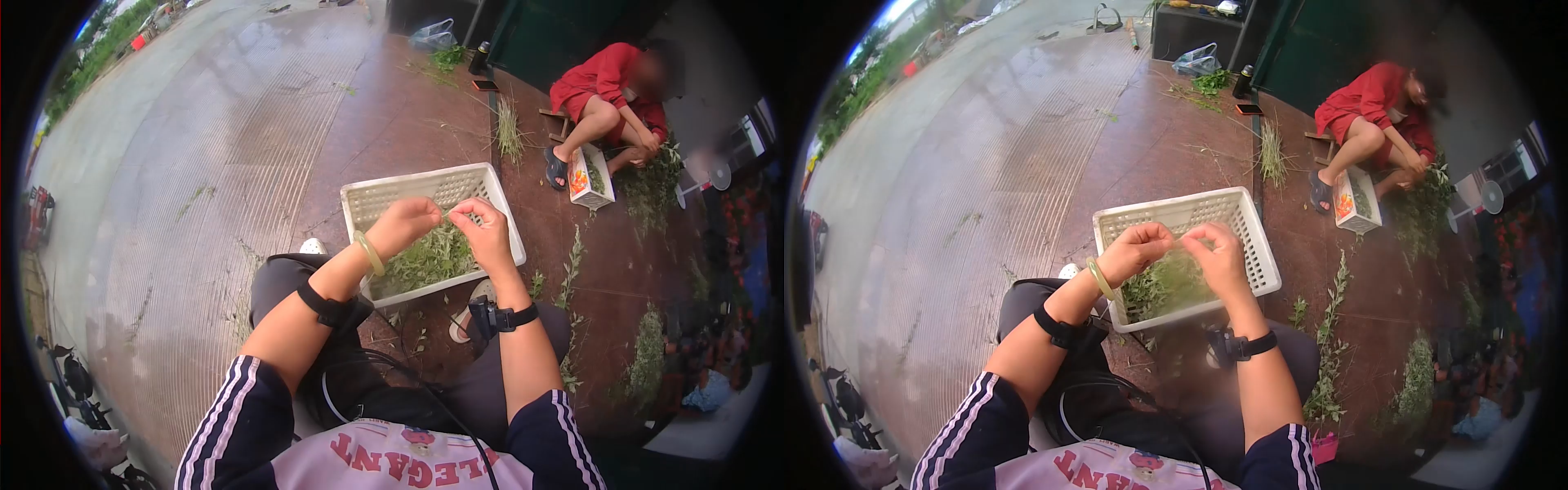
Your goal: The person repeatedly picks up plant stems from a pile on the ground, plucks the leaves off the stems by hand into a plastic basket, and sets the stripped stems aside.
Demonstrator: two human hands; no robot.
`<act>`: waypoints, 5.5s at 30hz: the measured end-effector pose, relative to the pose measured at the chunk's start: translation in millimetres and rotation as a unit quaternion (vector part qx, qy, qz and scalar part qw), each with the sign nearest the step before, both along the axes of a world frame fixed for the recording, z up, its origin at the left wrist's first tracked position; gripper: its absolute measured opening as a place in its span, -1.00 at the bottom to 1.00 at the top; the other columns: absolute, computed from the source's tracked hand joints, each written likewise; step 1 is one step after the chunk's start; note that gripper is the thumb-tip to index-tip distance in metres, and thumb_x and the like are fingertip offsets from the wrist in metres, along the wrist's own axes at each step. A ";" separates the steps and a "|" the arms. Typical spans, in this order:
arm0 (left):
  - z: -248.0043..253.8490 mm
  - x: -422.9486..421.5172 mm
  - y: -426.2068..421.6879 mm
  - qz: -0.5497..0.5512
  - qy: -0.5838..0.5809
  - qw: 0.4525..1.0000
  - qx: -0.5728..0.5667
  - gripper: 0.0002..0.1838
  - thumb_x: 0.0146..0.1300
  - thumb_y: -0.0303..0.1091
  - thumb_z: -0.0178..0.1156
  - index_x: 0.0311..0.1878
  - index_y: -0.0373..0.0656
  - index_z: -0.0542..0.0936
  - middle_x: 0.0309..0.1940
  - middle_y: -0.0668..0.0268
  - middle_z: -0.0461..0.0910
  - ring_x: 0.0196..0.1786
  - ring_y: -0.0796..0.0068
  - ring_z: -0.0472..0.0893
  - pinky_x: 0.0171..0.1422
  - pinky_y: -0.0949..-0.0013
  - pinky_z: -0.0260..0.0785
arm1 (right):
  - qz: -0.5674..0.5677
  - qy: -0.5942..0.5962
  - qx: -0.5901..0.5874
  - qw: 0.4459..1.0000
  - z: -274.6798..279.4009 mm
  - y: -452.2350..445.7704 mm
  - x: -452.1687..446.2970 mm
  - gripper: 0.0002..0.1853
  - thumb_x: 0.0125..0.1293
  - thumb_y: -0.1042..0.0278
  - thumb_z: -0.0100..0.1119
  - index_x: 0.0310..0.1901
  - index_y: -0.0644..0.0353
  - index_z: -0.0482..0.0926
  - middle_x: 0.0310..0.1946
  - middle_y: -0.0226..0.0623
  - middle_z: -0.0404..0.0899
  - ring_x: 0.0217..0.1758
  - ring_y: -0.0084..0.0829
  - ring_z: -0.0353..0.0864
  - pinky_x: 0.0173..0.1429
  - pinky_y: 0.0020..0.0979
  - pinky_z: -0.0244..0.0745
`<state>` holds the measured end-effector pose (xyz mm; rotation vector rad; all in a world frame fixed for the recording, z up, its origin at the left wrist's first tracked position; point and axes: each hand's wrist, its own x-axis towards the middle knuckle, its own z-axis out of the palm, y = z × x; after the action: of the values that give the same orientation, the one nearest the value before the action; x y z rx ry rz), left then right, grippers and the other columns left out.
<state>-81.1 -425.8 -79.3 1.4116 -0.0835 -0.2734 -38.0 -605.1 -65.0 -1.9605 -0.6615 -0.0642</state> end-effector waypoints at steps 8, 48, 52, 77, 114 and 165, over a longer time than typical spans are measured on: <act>91.4 -42.4 41.3 0.091 -0.121 0.988 -0.022 -0.90 0.29 -0.35 0.07 -0.30 -0.15 0.50 -0.57 0.63 0.29 -0.53 0.87 0.19 -0.50 0.68 0.03 | -0.097 0.023 0.267 0.958 51.4 -16.9 3.9 -0.88 0.30 0.37 0.08 -0.31 0.25 0.49 -0.40 -0.47 0.51 -0.32 -0.65 0.49 -0.16 -0.62 0.34; 11.9 -166.0 327.3 0.259 0.172 0.791 0.526 -0.59 0.19 -0.09 0.13 0.07 -0.02 0.46 -0.28 0.40 0.52 -0.44 0.63 0.43 -0.44 0.54 0.16 | -0.517 0.566 -0.262 0.587 -310.5 -444.7 -303.1 -0.74 0.22 0.36 0.02 -0.23 0.42 0.57 0.03 0.17 0.39 0.08 0.00 0.42 0.01 -0.14 0.45; 34.2 -147.1 298.2 0.263 0.257 0.746 0.556 -0.62 0.21 -0.08 0.09 0.06 0.02 0.44 -0.24 0.34 0.55 -0.48 0.57 0.46 -0.48 0.49 0.16 | -0.524 0.541 -0.294 0.588 -341.3 -465.1 -278.4 -0.65 0.27 0.27 0.02 -0.07 0.39 0.52 0.29 0.01 0.12 0.32 -0.07 0.15 0.32 -0.18 0.25; 31.1 -101.0 225.1 0.262 0.087 0.857 0.434 -0.67 0.26 -0.12 0.08 0.04 -0.01 0.50 -0.26 0.49 0.54 -0.40 0.73 0.43 -0.34 0.66 0.17 | -0.709 0.163 0.116 0.676 -198.4 -430.3 -351.8 -0.83 0.19 0.44 0.16 -0.19 0.27 0.55 -0.50 -0.42 0.54 -0.44 -0.63 0.46 -0.34 -0.53 0.33; 168.6 -102.3 -106.7 -0.066 -0.136 0.988 0.017 -0.68 0.40 -0.21 -0.13 -0.07 -0.27 0.48 -0.51 0.42 0.37 -0.51 0.67 0.32 -0.40 0.55 0.20 | 0.094 0.128 0.570 0.806 225.6 -93.4 -57.3 -0.94 0.28 0.39 0.07 -0.26 0.13 0.46 -0.37 -0.37 0.49 -0.51 -0.55 0.41 -0.48 -0.53 0.31; 108.7 2.9 14.0 0.111 -0.208 0.972 -0.009 -0.71 0.25 -0.38 0.13 0.01 -0.27 0.48 -0.14 0.32 0.54 -0.06 0.57 0.49 0.10 0.48 0.32 | 0.135 0.251 0.077 0.956 107.8 19.8 -6.7 -0.81 0.19 0.45 0.12 -0.15 0.25 0.49 -0.34 -0.47 0.51 -0.31 -0.60 0.53 -0.33 -0.55 0.46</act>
<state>-78.3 -411.8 29.4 1.4276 -0.2705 0.2116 -44.8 -585.3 42.8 -1.6274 -0.5570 0.5199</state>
